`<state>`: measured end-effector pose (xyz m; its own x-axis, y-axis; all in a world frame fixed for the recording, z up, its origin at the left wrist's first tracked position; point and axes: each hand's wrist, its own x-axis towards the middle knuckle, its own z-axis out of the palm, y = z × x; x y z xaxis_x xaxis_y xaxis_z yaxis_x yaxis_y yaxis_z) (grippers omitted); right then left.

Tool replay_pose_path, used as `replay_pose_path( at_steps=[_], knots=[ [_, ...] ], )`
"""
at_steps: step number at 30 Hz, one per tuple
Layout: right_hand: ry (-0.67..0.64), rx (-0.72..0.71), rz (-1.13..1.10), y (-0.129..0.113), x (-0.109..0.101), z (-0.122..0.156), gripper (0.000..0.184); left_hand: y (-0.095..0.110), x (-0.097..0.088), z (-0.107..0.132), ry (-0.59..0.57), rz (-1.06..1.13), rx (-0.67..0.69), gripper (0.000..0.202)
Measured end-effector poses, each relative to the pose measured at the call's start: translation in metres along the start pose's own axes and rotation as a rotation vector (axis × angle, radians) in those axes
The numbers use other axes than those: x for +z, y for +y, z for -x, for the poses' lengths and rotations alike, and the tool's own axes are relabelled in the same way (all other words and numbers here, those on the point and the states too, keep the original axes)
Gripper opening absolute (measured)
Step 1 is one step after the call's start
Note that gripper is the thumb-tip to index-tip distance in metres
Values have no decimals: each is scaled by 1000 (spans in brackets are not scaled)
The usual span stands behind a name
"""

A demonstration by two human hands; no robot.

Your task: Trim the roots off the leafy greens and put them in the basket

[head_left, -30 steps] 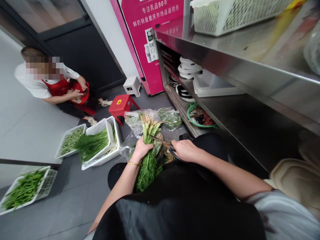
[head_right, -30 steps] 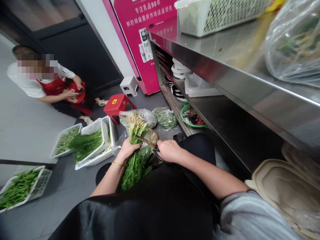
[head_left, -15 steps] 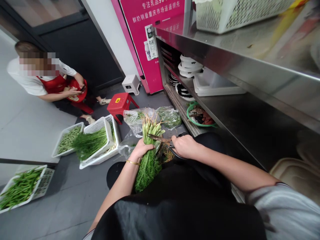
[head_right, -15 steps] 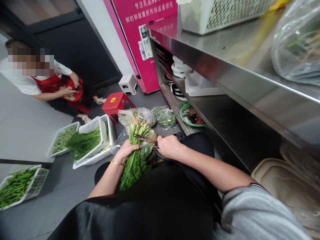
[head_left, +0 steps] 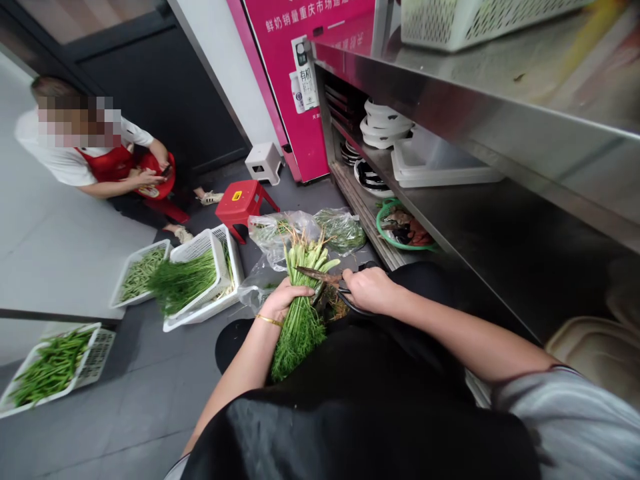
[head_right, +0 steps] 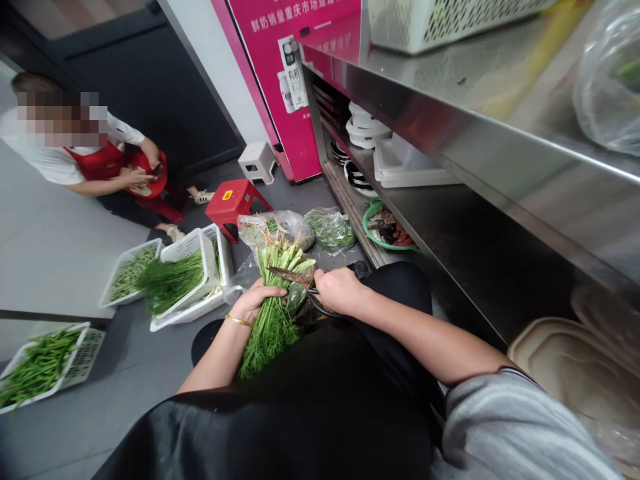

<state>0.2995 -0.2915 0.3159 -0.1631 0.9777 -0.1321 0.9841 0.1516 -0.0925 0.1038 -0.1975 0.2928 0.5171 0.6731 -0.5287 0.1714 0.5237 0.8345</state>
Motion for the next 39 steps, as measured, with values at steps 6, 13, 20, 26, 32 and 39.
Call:
replay_pose_path(
  at_steps=[6,13,20,26,32,39],
  knots=[
    [-10,8,7,-1,2,4,36,-3,5,-1,5,-4,-5,24],
    [-1,-5,17,3,6,6,40,-6,3,-1,-9,-29,-26,34],
    [-35,7,-53,8,3,6,35,-11,1,-7,20,-108,40,26],
    [-38,17,-286,7,17,10,42,-9,-1,-3,41,-79,13,22],
    [-35,41,-575,8,17,22,46,-5,-9,-4,112,-204,92,18],
    [-64,193,-76,16,-4,11,42,1,-9,-5,255,-550,266,30]
  ],
)
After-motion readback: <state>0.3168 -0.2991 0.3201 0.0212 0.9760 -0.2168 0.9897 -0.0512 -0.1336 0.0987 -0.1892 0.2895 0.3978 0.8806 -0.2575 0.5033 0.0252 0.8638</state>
